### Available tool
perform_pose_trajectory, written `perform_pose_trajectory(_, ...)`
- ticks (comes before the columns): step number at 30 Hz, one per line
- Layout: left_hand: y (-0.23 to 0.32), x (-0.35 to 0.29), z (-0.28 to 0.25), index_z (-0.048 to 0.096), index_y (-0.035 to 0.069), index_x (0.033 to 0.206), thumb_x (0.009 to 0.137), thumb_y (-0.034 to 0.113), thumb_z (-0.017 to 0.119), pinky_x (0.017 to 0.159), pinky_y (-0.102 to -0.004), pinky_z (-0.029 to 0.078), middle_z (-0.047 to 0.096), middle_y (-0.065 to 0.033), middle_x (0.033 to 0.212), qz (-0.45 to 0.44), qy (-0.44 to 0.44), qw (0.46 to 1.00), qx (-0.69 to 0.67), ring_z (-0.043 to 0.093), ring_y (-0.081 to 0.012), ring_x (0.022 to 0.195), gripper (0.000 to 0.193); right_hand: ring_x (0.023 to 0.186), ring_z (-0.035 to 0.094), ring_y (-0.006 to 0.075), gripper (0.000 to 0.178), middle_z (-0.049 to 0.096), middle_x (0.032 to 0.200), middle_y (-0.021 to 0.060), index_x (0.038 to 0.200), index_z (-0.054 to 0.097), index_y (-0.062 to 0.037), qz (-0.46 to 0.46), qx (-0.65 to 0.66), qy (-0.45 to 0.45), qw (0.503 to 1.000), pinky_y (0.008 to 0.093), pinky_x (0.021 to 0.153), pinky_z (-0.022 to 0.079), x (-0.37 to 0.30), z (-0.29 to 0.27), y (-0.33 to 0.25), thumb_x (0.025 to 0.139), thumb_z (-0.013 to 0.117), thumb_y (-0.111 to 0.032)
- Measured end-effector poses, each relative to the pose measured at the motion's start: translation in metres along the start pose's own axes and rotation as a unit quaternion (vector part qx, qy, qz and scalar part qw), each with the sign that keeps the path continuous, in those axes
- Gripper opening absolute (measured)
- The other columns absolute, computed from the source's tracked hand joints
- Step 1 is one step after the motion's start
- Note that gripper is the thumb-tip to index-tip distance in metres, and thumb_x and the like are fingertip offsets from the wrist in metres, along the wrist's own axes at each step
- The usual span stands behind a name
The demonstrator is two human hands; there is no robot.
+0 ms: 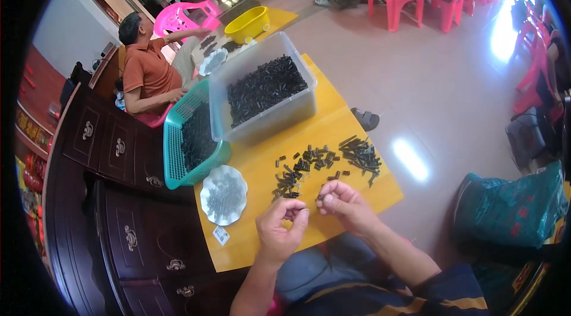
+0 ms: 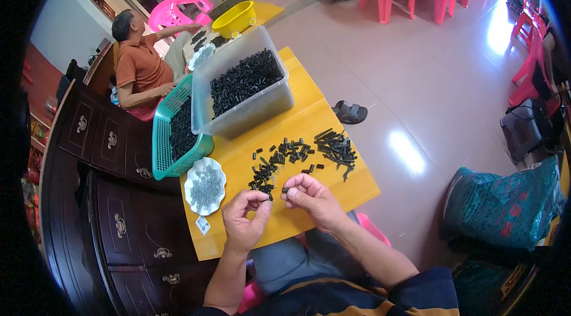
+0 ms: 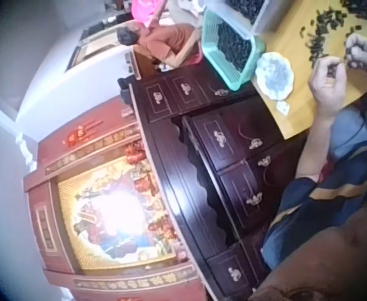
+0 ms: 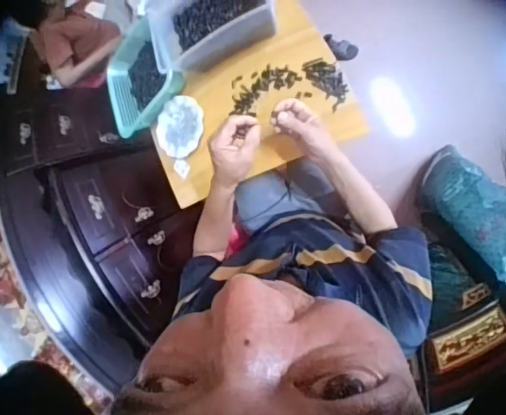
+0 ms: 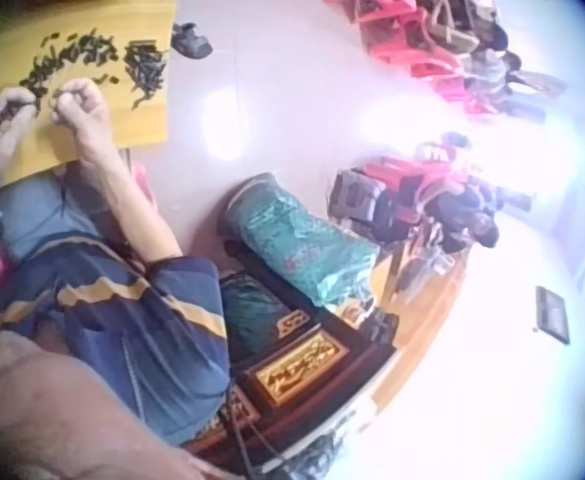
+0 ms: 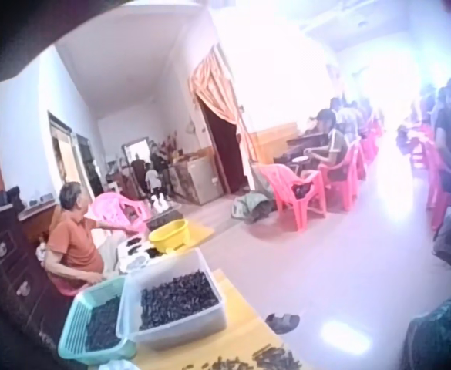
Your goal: The person assembles small components by picking up metal pins and black plastic tubes from the table and inserting the pins into the tubes by hand.
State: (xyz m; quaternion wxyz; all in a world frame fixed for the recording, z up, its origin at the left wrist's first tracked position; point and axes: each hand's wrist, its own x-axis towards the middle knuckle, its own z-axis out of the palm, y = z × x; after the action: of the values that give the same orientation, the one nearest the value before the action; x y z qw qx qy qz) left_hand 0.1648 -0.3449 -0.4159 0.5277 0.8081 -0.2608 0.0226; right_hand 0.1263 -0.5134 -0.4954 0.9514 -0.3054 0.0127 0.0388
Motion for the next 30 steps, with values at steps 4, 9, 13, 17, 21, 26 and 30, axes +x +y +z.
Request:
perform_pose_trajectory(4, -0.002, 0.001, -0.002, 0.066, -0.002, 0.091, 0.082, -0.006, 0.069, 0.068, -0.0226, 0.052, 0.068, -0.0066, 0.083, -0.004, 0.013, 1.000, 0.003, 0.064, -0.0095, 0.072, 0.010, 0.093, 0.063, 0.0098, 0.016, 0.066, 0.101, 0.0020, 0.112, 0.060, -0.0062, 0.011, -0.010, -0.021, 1.000, 0.0255, 0.085, 0.052, -0.001, 0.001, 0.002, 0.099, 0.063, -0.014)
perform_pose_trajectory(9, 0.000, 0.003, -0.002, 0.066, -0.002, 0.090, 0.082, -0.007, 0.068, 0.066, -0.0232, 0.052, 0.068, -0.0067, 0.083, 0.010, 0.003, 1.000, 0.005, 0.064, -0.0099, 0.072, 0.010, 0.094, 0.063, 0.0085, 0.016, 0.066, 0.100, 0.0013, 0.112, 0.061, -0.0061, 0.008, -0.034, -0.052, 0.998, 0.0251, 0.085, 0.052, -0.001, 0.002, 0.003, 0.099, 0.064, -0.013)
perform_pose_trajectory(13, 0.000, 0.002, -0.002, 0.066, -0.001, 0.090, 0.082, -0.007, 0.068, 0.066, -0.0236, 0.053, 0.068, -0.0068, 0.083, 0.015, 0.000, 1.000, -0.003, 0.065, -0.0103, 0.072, 0.010, 0.094, 0.062, 0.0078, 0.016, 0.066, 0.100, 0.0009, 0.113, 0.061, -0.0062, 0.015, -0.050, -0.065, 0.997, 0.0252, 0.086, 0.051, -0.002, 0.002, 0.003, 0.099, 0.064, -0.013)
perform_pose_trajectory(17, 0.003, 0.002, -0.002, 0.066, -0.001, 0.090, 0.082, -0.007, 0.068, 0.066, -0.0236, 0.053, 0.068, -0.0065, 0.082, 0.017, -0.003, 1.000, 0.003, 0.064, -0.0101, 0.071, 0.010, 0.093, 0.061, 0.0079, 0.016, 0.066, 0.102, 0.0010, 0.113, 0.061, -0.0058, 0.021, -0.065, -0.069, 0.995, 0.0252, 0.086, 0.050, -0.002, 0.003, 0.003, 0.099, 0.063, -0.013)
perform_pose_trajectory(21, 0.009, -0.001, -0.004, 0.066, -0.001, 0.089, 0.082, -0.006, 0.069, 0.065, -0.0234, 0.052, 0.068, -0.0056, 0.082, 0.018, 0.005, 1.000, 0.015, 0.064, -0.0094, 0.071, 0.009, 0.093, 0.061, 0.0083, 0.017, 0.065, 0.102, 0.0013, 0.114, 0.061, -0.0054, 0.022, -0.085, -0.071, 0.994, 0.0253, 0.085, 0.051, -0.004, 0.006, 0.003, 0.099, 0.063, -0.012)
perform_pose_trajectory(26, 0.013, -0.011, -0.007, 0.067, -0.001, 0.089, 0.082, -0.005, 0.069, 0.065, -0.0234, 0.052, 0.069, -0.0056, 0.082, 0.015, 0.014, 0.999, 0.025, 0.064, -0.0094, 0.070, 0.009, 0.093, 0.061, 0.0085, 0.017, 0.065, 0.102, 0.0016, 0.114, 0.061, -0.0051, 0.026, -0.096, -0.084, 0.992, 0.0255, 0.085, 0.051, -0.005, 0.009, 0.008, 0.098, 0.063, -0.011)
perform_pose_trajectory(30, 0.018, -0.018, -0.011, 0.068, -0.001, 0.090, 0.082, -0.004, 0.069, 0.065, -0.0239, 0.053, 0.069, -0.0059, 0.082, 0.015, 0.013, 0.999, 0.048, 0.064, -0.0102, 0.069, 0.009, 0.092, 0.062, 0.0088, 0.016, 0.066, 0.101, 0.0020, 0.112, 0.062, -0.0045, 0.015, -0.123, -0.093, 0.988, 0.0258, 0.084, 0.051, -0.004, 0.007, 0.014, 0.098, 0.064, -0.012)
